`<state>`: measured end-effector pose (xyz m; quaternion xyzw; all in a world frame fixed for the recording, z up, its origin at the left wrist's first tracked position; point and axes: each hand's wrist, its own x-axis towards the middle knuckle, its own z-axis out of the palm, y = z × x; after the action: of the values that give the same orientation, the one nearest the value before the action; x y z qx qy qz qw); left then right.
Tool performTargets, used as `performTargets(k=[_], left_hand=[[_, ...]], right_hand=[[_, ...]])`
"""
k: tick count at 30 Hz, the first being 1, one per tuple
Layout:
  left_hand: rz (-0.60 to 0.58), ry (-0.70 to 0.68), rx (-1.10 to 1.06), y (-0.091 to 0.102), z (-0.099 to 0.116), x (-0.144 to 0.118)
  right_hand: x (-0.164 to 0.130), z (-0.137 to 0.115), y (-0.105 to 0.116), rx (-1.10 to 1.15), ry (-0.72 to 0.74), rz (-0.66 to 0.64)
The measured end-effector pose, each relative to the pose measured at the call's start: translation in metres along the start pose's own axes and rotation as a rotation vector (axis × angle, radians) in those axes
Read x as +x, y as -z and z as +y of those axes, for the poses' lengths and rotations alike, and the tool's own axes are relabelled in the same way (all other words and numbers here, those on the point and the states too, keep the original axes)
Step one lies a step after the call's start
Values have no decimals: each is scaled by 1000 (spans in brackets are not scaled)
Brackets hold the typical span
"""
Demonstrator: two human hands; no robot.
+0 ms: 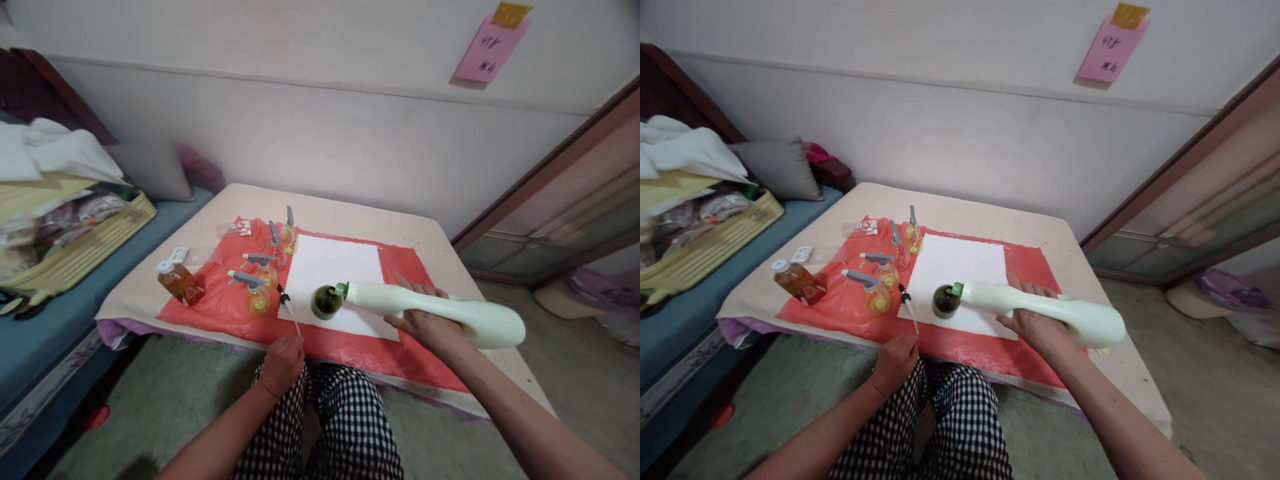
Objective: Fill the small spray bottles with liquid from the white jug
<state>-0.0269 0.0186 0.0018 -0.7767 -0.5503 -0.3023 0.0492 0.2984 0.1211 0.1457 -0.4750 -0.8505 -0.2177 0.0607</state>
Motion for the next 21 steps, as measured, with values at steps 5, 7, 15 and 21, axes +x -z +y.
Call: performTargets(k=[5, 7, 15, 21], left_hand=[[11, -4, 15, 0, 0, 0], [17, -4, 21, -1, 0, 0], [24, 0, 26, 0, 0, 0], [26, 0, 28, -2, 0, -1]], right_hand=[[4, -2, 7, 26, -10, -42], [7, -3, 12, 11, -4, -59], [10, -2, 14, -29, 19, -39], [12, -3, 14, -21, 1, -62]])
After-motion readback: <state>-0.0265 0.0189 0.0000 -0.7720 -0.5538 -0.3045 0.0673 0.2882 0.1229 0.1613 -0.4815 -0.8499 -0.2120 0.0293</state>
